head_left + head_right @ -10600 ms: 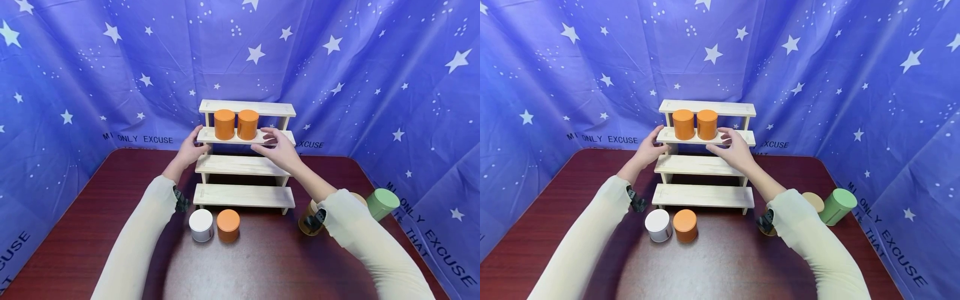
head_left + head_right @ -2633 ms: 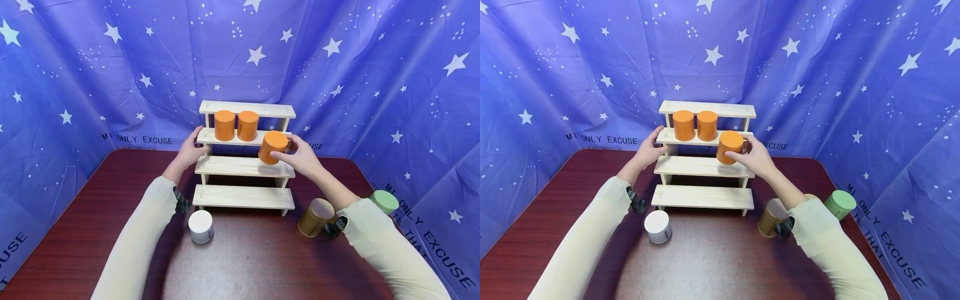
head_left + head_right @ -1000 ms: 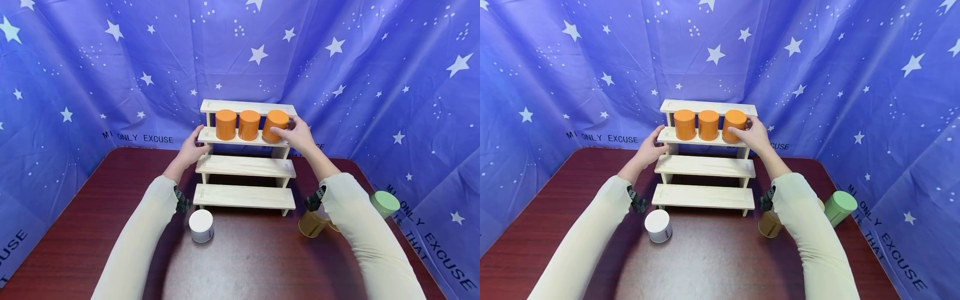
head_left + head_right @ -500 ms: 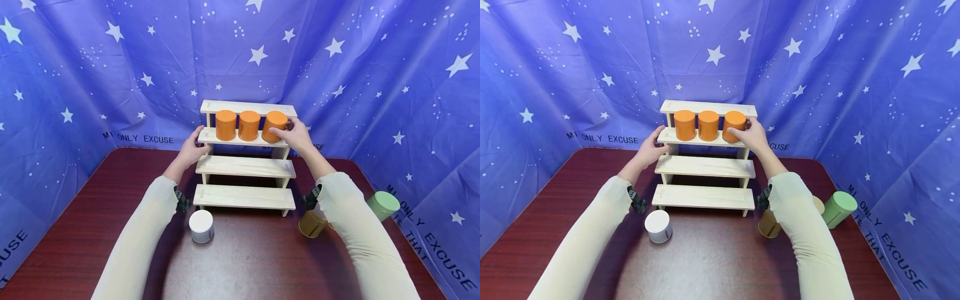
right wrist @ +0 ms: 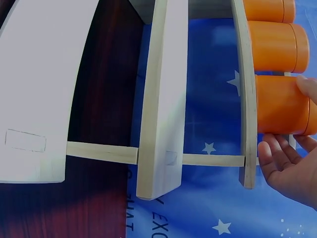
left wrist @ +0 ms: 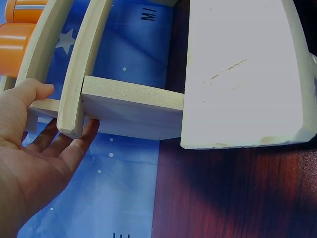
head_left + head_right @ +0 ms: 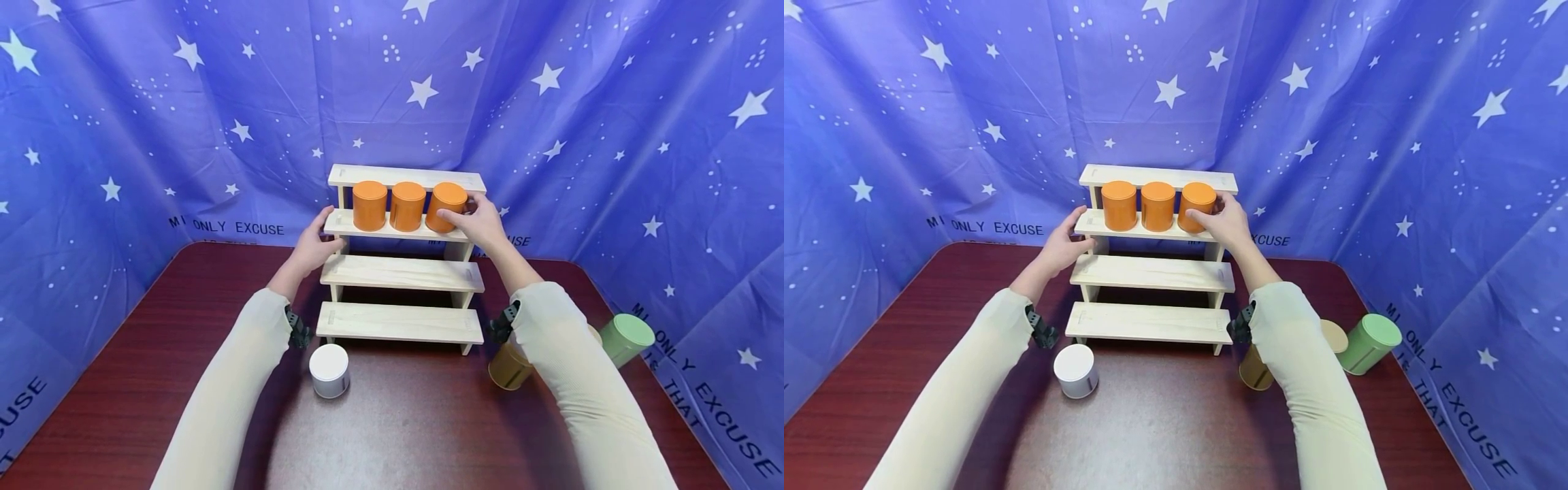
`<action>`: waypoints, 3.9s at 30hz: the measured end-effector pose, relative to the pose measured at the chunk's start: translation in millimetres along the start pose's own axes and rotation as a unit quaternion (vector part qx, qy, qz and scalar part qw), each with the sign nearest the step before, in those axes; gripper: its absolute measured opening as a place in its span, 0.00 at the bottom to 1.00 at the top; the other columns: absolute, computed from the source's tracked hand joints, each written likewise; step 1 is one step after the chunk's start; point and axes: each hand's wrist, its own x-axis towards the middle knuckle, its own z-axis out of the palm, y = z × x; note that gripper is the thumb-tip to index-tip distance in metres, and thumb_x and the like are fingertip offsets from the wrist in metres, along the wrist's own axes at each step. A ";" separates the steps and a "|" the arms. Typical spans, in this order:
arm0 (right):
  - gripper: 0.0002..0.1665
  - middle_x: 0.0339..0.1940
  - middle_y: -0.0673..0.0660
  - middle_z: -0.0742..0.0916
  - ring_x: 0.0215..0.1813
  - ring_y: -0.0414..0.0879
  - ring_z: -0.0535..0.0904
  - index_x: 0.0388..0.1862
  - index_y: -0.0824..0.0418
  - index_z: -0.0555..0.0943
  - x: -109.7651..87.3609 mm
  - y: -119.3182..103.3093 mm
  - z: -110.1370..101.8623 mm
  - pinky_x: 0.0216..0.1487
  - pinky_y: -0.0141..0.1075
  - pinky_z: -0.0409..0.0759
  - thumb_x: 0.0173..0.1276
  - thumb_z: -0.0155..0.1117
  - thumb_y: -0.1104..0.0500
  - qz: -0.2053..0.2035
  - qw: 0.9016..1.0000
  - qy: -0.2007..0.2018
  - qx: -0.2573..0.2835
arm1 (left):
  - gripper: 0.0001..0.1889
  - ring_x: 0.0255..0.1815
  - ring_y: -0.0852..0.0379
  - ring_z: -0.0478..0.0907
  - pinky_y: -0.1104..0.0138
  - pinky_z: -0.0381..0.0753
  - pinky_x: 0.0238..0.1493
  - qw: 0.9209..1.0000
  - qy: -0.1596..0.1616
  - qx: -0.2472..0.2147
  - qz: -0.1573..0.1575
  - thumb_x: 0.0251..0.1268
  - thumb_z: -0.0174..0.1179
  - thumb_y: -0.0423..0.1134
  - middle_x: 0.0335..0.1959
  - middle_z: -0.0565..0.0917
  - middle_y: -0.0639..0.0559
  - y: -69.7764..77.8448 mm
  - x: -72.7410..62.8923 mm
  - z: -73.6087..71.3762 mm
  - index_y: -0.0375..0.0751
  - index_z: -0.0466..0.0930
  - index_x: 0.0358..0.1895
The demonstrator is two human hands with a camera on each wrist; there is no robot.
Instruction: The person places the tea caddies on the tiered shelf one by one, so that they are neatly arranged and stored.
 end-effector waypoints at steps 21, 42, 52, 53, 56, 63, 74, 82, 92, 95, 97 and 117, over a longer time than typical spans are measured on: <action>0.43 0.53 0.59 0.77 0.51 0.49 0.70 0.66 0.58 0.66 1.9 2.9 4.3 0.54 0.41 0.72 0.56 0.68 0.42 -0.011 1.000 0.007 0.013 | 0.43 0.55 0.46 0.71 0.60 0.73 0.51 1.000 0.004 -0.006 -0.003 0.55 0.59 0.30 0.65 0.69 0.37 -0.7 0.4 0.7 0.50 0.49 0.74; 0.44 0.55 0.61 0.77 0.53 0.52 0.71 0.68 0.59 0.63 0.3 1.6 3.8 0.56 0.43 0.72 0.57 0.68 0.43 -0.002 1.000 0.003 0.008 | 0.43 0.56 0.45 0.71 0.59 0.74 0.51 1.000 0.003 -0.011 -0.003 0.55 0.59 0.30 0.65 0.68 0.37 -2.6 2.1 1.5 0.49 0.49 0.74; 0.45 0.50 0.59 0.76 0.51 0.49 0.70 0.69 0.57 0.63 -1.5 1.9 1.1 0.52 0.39 0.71 0.56 0.68 0.42 -0.007 1.000 0.012 0.016 | 0.43 0.58 0.45 0.70 0.59 0.73 0.52 1.000 0.002 -0.006 -0.004 0.56 0.59 0.31 0.66 0.68 0.38 -2.8 1.6 1.1 0.50 0.48 0.74; 0.45 0.51 0.59 0.76 0.52 0.49 0.70 0.69 0.58 0.63 -2.3 1.7 0.4 0.52 0.40 0.71 0.56 0.68 0.43 -0.009 1.000 0.013 0.015 | 0.43 0.58 0.45 0.70 0.59 0.74 0.52 1.000 0.001 -0.008 -0.005 0.56 0.59 0.31 0.66 0.68 0.38 -2.6 1.6 1.2 0.50 0.48 0.74; 0.45 0.52 0.60 0.76 0.54 0.50 0.70 0.69 0.58 0.64 -4.3 1.3 -1.5 0.54 0.41 0.71 0.56 0.68 0.43 -0.013 1.000 0.014 0.020 | 0.43 0.57 0.45 0.70 0.60 0.74 0.50 1.000 -0.001 -0.009 -0.006 0.56 0.59 0.31 0.66 0.67 0.38 -2.4 1.4 1.2 0.50 0.47 0.75; 0.44 0.54 0.60 0.76 0.56 0.51 0.70 0.68 0.55 0.65 -11.3 4.2 -6.8 0.55 0.44 0.72 0.56 0.68 0.42 -0.028 0.999 0.019 0.026 | 0.43 0.59 0.44 0.70 0.58 0.73 0.54 1.000 -0.002 -0.018 -0.007 0.56 0.59 0.30 0.66 0.67 0.38 -4.7 3.1 1.9 0.50 0.48 0.74; 0.43 0.54 0.61 0.78 0.52 0.52 0.75 0.68 0.54 0.65 -29.2 12.3 -15.1 0.51 0.41 0.75 0.56 0.68 0.42 -0.034 0.999 0.021 0.022 | 0.43 0.59 0.44 0.70 0.56 0.72 0.57 1.000 0.002 -0.015 -0.010 0.56 0.59 0.30 0.67 0.67 0.39 -4.8 2.6 2.4 0.51 0.47 0.75; 0.41 0.54 0.62 0.79 0.52 0.53 0.76 0.67 0.57 0.66 -41.0 18.0 -15.7 0.48 0.40 0.76 0.58 0.67 0.43 -0.063 0.998 0.016 0.013 | 0.43 0.58 0.45 0.71 0.56 0.72 0.57 1.000 0.001 -0.011 -0.009 0.56 0.59 0.30 0.66 0.67 0.39 -4.2 2.0 2.2 0.51 0.47 0.75; 0.39 0.53 0.62 0.79 0.52 0.54 0.78 0.66 0.56 0.68 -57.9 16.7 -12.0 0.44 0.38 0.78 0.58 0.68 0.46 -0.082 0.996 -0.008 0.017 | 0.44 0.59 0.44 0.69 0.55 0.71 0.59 1.000 -0.002 -0.019 -0.015 0.56 0.59 0.30 0.67 0.66 0.38 -3.2 2.1 2.6 0.52 0.47 0.75; 0.38 0.53 0.61 0.79 0.51 0.53 0.78 0.66 0.56 0.68 -61.7 17.5 -10.4 0.42 0.36 0.77 0.58 0.68 0.45 -0.093 0.995 -0.017 0.013 | 0.44 0.59 0.44 0.70 0.56 0.71 0.58 1.000 -0.003 -0.016 -0.018 0.57 0.59 0.30 0.67 0.66 0.38 -1.4 1.4 2.2 0.52 0.46 0.75; 0.38 0.53 0.61 0.80 0.51 0.53 0.78 0.65 0.55 0.69 -64.0 18.0 -9.3 0.44 0.38 0.77 0.58 0.68 0.45 -0.097 0.995 -0.023 0.012 | 0.44 0.58 0.44 0.70 0.56 0.72 0.57 1.000 -0.002 -0.013 -0.018 0.56 0.59 0.30 0.67 0.67 0.38 0.5 0.2 2.0 0.51 0.46 0.75; 0.31 0.52 0.60 0.81 0.51 0.52 0.78 0.60 0.54 0.73 -93.2 18.3 13.0 0.53 0.48 0.74 0.59 0.68 0.49 -0.119 0.989 -0.086 0.007 | 0.44 0.57 0.45 0.71 0.58 0.73 0.54 1.000 -0.005 -0.013 -0.024 0.56 0.59 0.30 0.67 0.66 0.38 3.4 -0.8 1.7 0.52 0.46 0.75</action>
